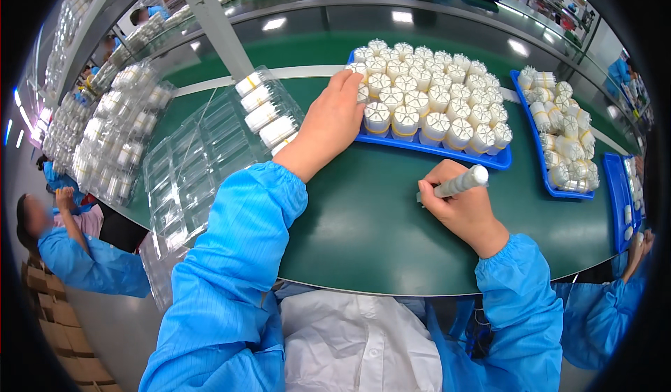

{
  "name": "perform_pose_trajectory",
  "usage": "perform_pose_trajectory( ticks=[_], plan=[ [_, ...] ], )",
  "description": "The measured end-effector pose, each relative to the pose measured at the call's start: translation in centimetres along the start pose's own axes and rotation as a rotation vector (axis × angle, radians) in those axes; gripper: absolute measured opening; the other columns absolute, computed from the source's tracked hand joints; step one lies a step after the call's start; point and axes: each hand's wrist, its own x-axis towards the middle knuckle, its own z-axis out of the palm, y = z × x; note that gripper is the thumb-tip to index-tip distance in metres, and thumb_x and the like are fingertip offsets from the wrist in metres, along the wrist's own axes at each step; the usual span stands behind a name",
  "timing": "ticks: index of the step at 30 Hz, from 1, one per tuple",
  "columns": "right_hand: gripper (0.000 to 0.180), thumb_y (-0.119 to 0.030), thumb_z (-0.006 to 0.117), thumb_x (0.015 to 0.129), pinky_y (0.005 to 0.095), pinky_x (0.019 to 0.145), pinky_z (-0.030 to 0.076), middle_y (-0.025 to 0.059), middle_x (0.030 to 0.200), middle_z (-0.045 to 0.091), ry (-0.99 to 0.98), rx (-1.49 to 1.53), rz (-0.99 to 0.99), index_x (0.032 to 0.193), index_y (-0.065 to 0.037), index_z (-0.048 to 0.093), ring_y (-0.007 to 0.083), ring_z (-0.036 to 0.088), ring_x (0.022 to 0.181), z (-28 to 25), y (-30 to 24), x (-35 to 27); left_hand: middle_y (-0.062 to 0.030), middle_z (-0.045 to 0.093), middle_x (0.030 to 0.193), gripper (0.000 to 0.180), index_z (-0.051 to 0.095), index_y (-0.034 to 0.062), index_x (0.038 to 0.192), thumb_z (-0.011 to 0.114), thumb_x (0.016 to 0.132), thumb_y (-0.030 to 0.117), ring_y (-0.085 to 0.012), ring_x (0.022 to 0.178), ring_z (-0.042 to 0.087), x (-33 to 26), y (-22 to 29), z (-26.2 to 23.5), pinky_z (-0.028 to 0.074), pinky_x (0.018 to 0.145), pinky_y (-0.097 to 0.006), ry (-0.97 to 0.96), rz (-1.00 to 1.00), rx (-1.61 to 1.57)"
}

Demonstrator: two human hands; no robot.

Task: The person inserts a white wick into the center of small white cylindrical candles using a handheld tool. They place the finished candles into a clear plastic packaging tray. The person works at a green table in a factory setting, handling items one at a time.

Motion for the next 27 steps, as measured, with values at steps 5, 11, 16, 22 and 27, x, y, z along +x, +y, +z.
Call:
perform_pose_trajectory(
  ticks=[5,11,16,22,27],
  plan=[
    [0.013,-0.008,0.077,0.085,0.0331,0.057,0.049,0.0074,0.074,0.066,0.01,0.048,0.011,0.083,-0.002,0.065,0.0196,0.064,0.064,-0.5,-0.4,0.3,-0.0166,0.06,0.123,0.038,0.063,0.0008,0.122,0.074,0.087,0.01,-0.0323,0.106,0.064,-0.6,-0.3,-0.9,0.053,0.09,-0.037,0.081,-0.044,-0.069],
    [0.011,-0.006,0.077,0.086,0.0295,0.056,0.045,0.0038,0.072,0.065,0.149,0.21,0.035,0.08,-0.002,0.068,0.0126,0.06,0.064,-1.5,-1.1,0.6,-0.0126,0.067,0.112,0.043,0.065,0.0025,0.121,0.079,0.081,0.01,-0.0263,0.102,0.066,-3.6,6.4,-6.7,0.053,0.087,-0.036,-0.149,0.035,-0.401],
    [0.01,-0.004,0.076,0.084,0.0296,0.056,0.045,0.0056,0.073,0.065,0.124,0.231,-0.039,0.079,-0.002,0.068,0.0145,0.061,0.065,-1.4,-1.8,0.3,-0.0157,0.065,0.11,0.049,0.063,0.0012,0.119,0.083,0.079,0.019,-0.0354,0.1,0.062,-6.9,8.2,-3.9,0.052,0.086,-0.043,-0.337,0.185,-0.434],
    [0.01,-0.005,0.076,0.084,0.0306,0.056,0.046,0.0054,0.074,0.064,0.093,0.164,-0.054,0.08,-0.002,0.068,0.0157,0.061,0.065,-0.9,-1.9,0.1,-0.0156,0.064,0.114,0.051,0.061,0.001,0.122,0.083,0.079,0.019,-0.0354,0.102,0.061,-7.3,8.5,-3.5,0.052,0.087,-0.044,-0.361,0.195,-0.464],
    [0.011,-0.005,0.076,0.084,0.0318,0.055,0.044,0.0056,0.074,0.063,0.065,0.136,-0.051,0.079,-0.002,0.067,0.016,0.059,0.064,-0.5,-1.9,0.0,-0.0132,0.065,0.111,0.056,0.063,0.0034,0.122,0.088,0.074,0.016,-0.0303,0.099,0.063,-7.5,9.3,-3.7,0.052,0.083,-0.04,-0.324,0.12,-0.463]
  ],
)
